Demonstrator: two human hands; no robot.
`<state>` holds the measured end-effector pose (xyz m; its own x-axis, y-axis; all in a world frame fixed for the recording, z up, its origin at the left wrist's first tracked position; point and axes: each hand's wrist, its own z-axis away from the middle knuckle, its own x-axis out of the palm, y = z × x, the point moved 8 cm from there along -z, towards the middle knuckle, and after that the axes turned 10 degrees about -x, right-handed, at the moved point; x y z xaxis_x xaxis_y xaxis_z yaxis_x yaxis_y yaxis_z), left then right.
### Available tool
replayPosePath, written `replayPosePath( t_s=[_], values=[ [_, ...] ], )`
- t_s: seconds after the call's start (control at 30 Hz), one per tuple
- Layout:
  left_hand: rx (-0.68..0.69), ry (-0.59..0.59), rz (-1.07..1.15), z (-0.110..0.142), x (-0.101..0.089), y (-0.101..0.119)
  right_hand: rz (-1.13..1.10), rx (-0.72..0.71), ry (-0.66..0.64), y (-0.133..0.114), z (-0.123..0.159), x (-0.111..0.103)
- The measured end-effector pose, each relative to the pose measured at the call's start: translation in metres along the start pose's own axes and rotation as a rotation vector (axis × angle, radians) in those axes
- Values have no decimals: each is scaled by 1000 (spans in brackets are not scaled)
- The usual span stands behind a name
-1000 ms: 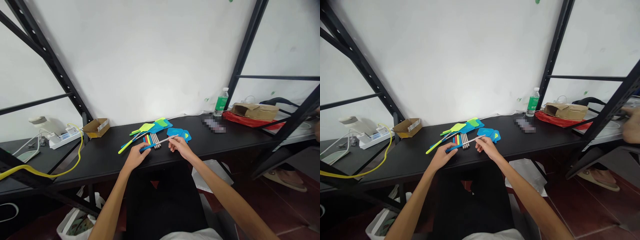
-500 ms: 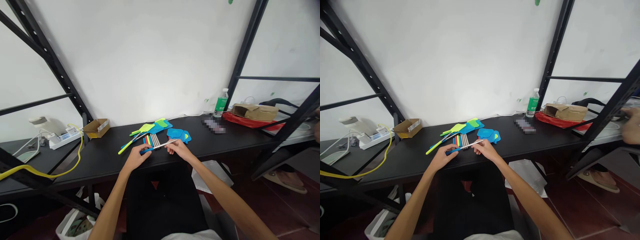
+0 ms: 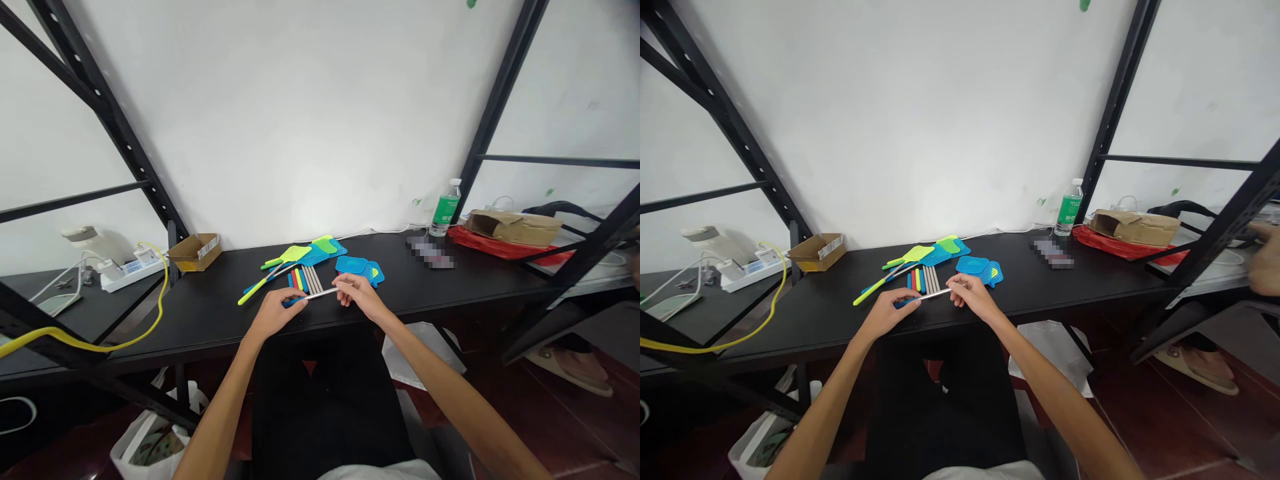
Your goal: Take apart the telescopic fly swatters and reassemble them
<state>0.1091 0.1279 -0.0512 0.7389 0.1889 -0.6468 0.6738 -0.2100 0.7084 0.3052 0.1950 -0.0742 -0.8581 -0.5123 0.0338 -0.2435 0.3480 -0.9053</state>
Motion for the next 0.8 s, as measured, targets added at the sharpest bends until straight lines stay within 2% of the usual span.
replayPosePath(
  t_s=[0.13,0.37,0.57,0.8],
  values=[
    [-2,62,-27,-1,-4,-3,-75,11,109,1,-1,-9],
    [-7,90,-86,-1,-6,-4,-50,-9,156,5,-1,-14],
    [-10,101,-97,0,-7,-2,-18,-32,126,6,-1,-14],
    [15,62,-98,1,-4,1,71,-34,-32,11,-1,-4]
  ],
)
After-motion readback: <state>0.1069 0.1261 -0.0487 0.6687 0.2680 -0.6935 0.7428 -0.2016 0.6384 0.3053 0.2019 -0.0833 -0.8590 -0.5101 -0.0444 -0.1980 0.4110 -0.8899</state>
